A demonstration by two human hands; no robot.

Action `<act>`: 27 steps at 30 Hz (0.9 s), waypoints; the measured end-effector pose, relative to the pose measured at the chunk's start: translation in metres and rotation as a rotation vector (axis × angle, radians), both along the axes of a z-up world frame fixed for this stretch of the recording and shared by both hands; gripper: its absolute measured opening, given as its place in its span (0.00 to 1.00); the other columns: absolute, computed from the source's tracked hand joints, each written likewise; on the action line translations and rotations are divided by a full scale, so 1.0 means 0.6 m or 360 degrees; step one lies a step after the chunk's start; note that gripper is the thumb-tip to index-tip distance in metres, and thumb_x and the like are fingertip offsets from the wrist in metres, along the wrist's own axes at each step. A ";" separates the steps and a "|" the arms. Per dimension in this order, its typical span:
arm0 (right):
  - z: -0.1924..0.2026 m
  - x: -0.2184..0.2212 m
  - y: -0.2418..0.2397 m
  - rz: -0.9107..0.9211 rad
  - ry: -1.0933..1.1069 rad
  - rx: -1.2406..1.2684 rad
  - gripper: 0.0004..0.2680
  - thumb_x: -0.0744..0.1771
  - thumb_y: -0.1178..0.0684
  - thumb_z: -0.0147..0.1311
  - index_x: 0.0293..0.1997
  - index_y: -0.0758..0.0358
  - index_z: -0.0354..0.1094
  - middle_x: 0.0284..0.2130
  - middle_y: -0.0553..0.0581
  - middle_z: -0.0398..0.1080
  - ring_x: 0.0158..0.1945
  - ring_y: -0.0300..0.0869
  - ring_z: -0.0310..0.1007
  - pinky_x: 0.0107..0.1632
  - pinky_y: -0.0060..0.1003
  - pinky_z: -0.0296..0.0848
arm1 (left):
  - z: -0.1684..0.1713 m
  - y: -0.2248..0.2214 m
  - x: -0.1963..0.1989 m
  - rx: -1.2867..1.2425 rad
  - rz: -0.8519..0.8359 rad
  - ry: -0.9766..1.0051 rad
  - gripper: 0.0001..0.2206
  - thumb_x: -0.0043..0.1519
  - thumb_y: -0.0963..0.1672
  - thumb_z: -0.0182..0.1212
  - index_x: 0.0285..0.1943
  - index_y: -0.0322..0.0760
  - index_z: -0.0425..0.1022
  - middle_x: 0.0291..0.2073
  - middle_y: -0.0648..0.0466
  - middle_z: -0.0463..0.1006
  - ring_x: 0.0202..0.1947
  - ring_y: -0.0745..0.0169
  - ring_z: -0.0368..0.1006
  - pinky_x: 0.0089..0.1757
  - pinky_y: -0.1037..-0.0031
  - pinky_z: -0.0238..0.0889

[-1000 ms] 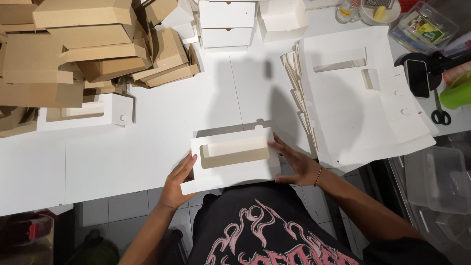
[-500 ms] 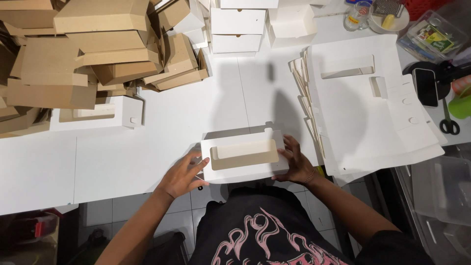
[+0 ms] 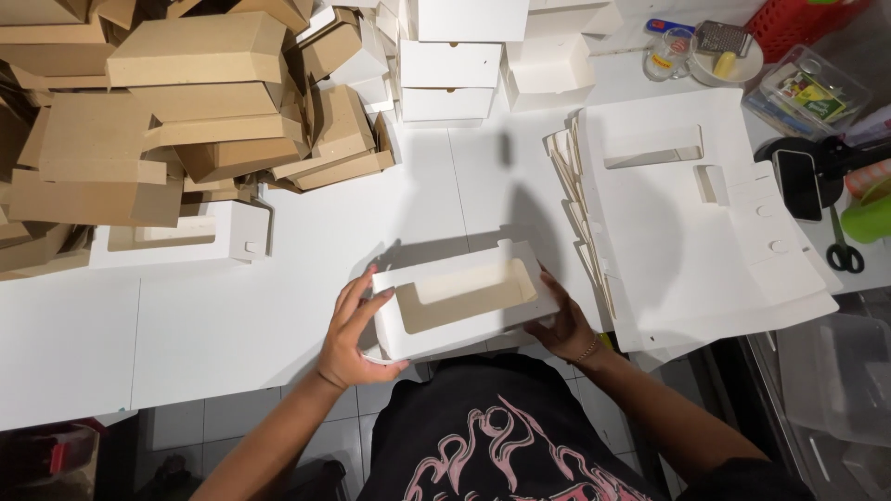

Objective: Folding flat cardboard templates into 3D boxes and stacking them on a work surface.

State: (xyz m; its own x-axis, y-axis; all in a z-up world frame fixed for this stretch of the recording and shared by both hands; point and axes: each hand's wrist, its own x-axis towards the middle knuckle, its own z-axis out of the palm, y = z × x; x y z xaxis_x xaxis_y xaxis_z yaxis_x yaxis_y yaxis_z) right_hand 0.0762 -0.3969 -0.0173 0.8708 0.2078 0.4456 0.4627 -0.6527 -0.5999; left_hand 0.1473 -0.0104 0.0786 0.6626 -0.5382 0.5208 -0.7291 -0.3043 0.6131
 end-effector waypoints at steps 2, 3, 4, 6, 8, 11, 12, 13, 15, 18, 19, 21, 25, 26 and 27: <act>-0.023 -0.004 0.015 -0.0255 0.0081 0.0522 0.26 0.68 0.37 0.46 0.71 0.60 0.49 0.62 0.70 0.63 0.58 0.54 0.72 0.58 0.50 0.71 | 0.055 -0.017 -0.016 -0.0323 0.0160 0.0384 0.43 0.44 0.57 0.73 0.69 0.36 0.68 0.71 0.34 0.60 0.64 0.38 0.61 0.57 0.54 0.61; 0.036 -0.017 0.035 -0.0250 0.0080 0.0523 0.26 0.68 0.37 0.46 0.71 0.60 0.49 0.62 0.70 0.63 0.58 0.54 0.72 0.58 0.50 0.71 | 0.052 -0.019 -0.023 -0.0323 0.0165 0.0382 0.43 0.44 0.57 0.73 0.69 0.36 0.68 0.71 0.34 0.60 0.64 0.38 0.61 0.57 0.54 0.61; 0.095 -0.029 0.054 -0.0291 0.0261 0.0722 0.23 0.69 0.38 0.38 0.70 0.59 0.51 0.62 0.67 0.63 0.60 0.52 0.70 0.61 0.48 0.68 | 0.050 -0.022 -0.032 -0.0501 0.0225 0.0651 0.41 0.48 0.59 0.66 0.69 0.36 0.67 0.69 0.36 0.61 0.65 0.42 0.60 0.58 0.54 0.59; 0.175 -0.046 0.072 -0.0314 0.0433 0.0915 0.21 0.71 0.39 0.30 0.68 0.59 0.53 0.62 0.64 0.63 0.62 0.49 0.69 0.64 0.46 0.66 | 0.055 -0.031 -0.051 -0.0690 0.0293 0.0901 0.40 0.52 0.61 0.59 0.69 0.36 0.66 0.68 0.39 0.62 0.65 0.45 0.58 0.60 0.54 0.58; 0.212 -0.058 0.066 -0.0221 0.0966 0.1452 0.21 0.68 0.29 0.28 0.61 0.47 0.55 0.55 0.65 0.63 0.50 0.56 0.74 0.26 0.39 0.85 | 0.067 -0.045 -0.079 -0.0918 0.0301 0.1083 0.35 0.63 0.65 0.40 0.61 0.38 0.70 0.57 0.53 0.71 0.58 0.62 0.68 0.57 0.71 0.60; 0.203 -0.078 0.043 -0.0423 0.1119 0.1097 0.24 0.67 0.30 0.21 0.60 0.50 0.56 0.58 0.60 0.62 0.49 0.53 0.75 0.20 0.37 0.80 | 0.047 -0.049 -0.113 -0.0722 0.0339 0.0959 0.34 0.67 0.63 0.34 0.64 0.38 0.68 0.60 0.51 0.71 0.66 0.57 0.63 0.67 0.64 0.49; 0.188 -0.086 0.033 -0.0403 0.1122 0.1089 0.24 0.67 0.30 0.21 0.60 0.50 0.56 0.58 0.60 0.62 0.49 0.53 0.75 0.20 0.37 0.80 | 0.065 -0.050 -0.127 -0.0729 0.0358 0.0951 0.34 0.67 0.63 0.34 0.64 0.38 0.68 0.60 0.51 0.71 0.66 0.57 0.63 0.67 0.64 0.49; 0.174 -0.094 0.023 -0.0365 0.1143 0.1248 0.20 0.69 0.32 0.28 0.56 0.51 0.59 0.59 0.63 0.64 0.45 0.50 0.73 0.22 0.36 0.76 | 0.083 -0.052 -0.141 -0.0630 0.0432 0.1239 0.28 0.68 0.58 0.33 0.66 0.44 0.68 0.69 0.51 0.61 0.74 0.57 0.48 0.68 0.60 0.39; 0.183 -0.103 0.024 -0.0318 0.1165 0.1400 0.17 0.70 0.34 0.36 0.53 0.52 0.63 0.59 0.65 0.66 0.41 0.48 0.72 0.23 0.35 0.72 | 0.098 -0.061 -0.157 -0.0535 0.0509 0.1523 0.24 0.69 0.54 0.33 0.69 0.51 0.67 0.78 0.50 0.51 0.81 0.58 0.33 0.70 0.56 0.30; 0.230 -0.105 0.054 -0.0948 0.1474 0.1679 0.18 0.72 0.32 0.35 0.46 0.52 0.68 0.36 0.62 0.66 0.35 0.47 0.63 0.31 0.38 0.62 | 0.090 -0.078 -0.171 -0.0746 0.0487 0.1489 0.21 0.69 0.53 0.34 0.56 0.44 0.73 0.68 0.53 0.67 0.82 0.62 0.32 0.70 0.55 0.28; 0.233 -0.101 0.057 -0.1001 0.1497 0.1658 0.15 0.71 0.36 0.37 0.44 0.55 0.66 0.37 0.64 0.65 0.35 0.49 0.64 0.29 0.39 0.60 | 0.092 -0.083 -0.176 -0.0732 0.0427 0.1421 0.22 0.69 0.54 0.34 0.57 0.43 0.70 0.71 0.50 0.61 0.82 0.57 0.28 0.69 0.50 0.26; 0.232 -0.098 0.059 -0.1036 0.1521 0.1633 0.12 0.70 0.40 0.40 0.42 0.57 0.63 0.39 0.65 0.65 0.36 0.52 0.64 0.27 0.41 0.57 | 0.093 -0.088 -0.185 -0.0720 0.0382 0.1341 0.22 0.68 0.56 0.33 0.58 0.43 0.67 0.74 0.46 0.54 0.82 0.53 0.24 0.69 0.45 0.25; 0.263 -0.100 0.055 -0.1050 0.1556 0.1303 0.16 0.69 0.41 0.33 0.56 0.50 0.67 0.51 0.59 0.71 0.46 0.48 0.68 0.40 0.39 0.63 | 0.089 -0.093 -0.203 -0.0716 0.0408 0.1437 0.21 0.68 0.56 0.37 0.59 0.48 0.69 0.80 0.50 0.38 0.81 0.57 0.24 0.69 0.52 0.28; 0.279 -0.099 0.055 -0.0981 0.1536 0.0961 0.22 0.69 0.38 0.26 0.64 0.46 0.67 0.60 0.54 0.72 0.57 0.46 0.70 0.52 0.37 0.67 | 0.086 -0.094 -0.208 -0.0716 0.0365 0.1358 0.22 0.69 0.56 0.37 0.62 0.49 0.69 0.81 0.49 0.33 0.81 0.53 0.24 0.69 0.50 0.29; 0.294 -0.093 0.060 -0.0962 0.1542 0.0952 0.22 0.69 0.38 0.26 0.64 0.46 0.67 0.60 0.54 0.72 0.57 0.46 0.70 0.52 0.37 0.67 | 0.096 -0.098 -0.209 -0.0724 0.0385 0.1353 0.22 0.69 0.56 0.37 0.62 0.49 0.69 0.81 0.49 0.33 0.81 0.53 0.24 0.69 0.50 0.29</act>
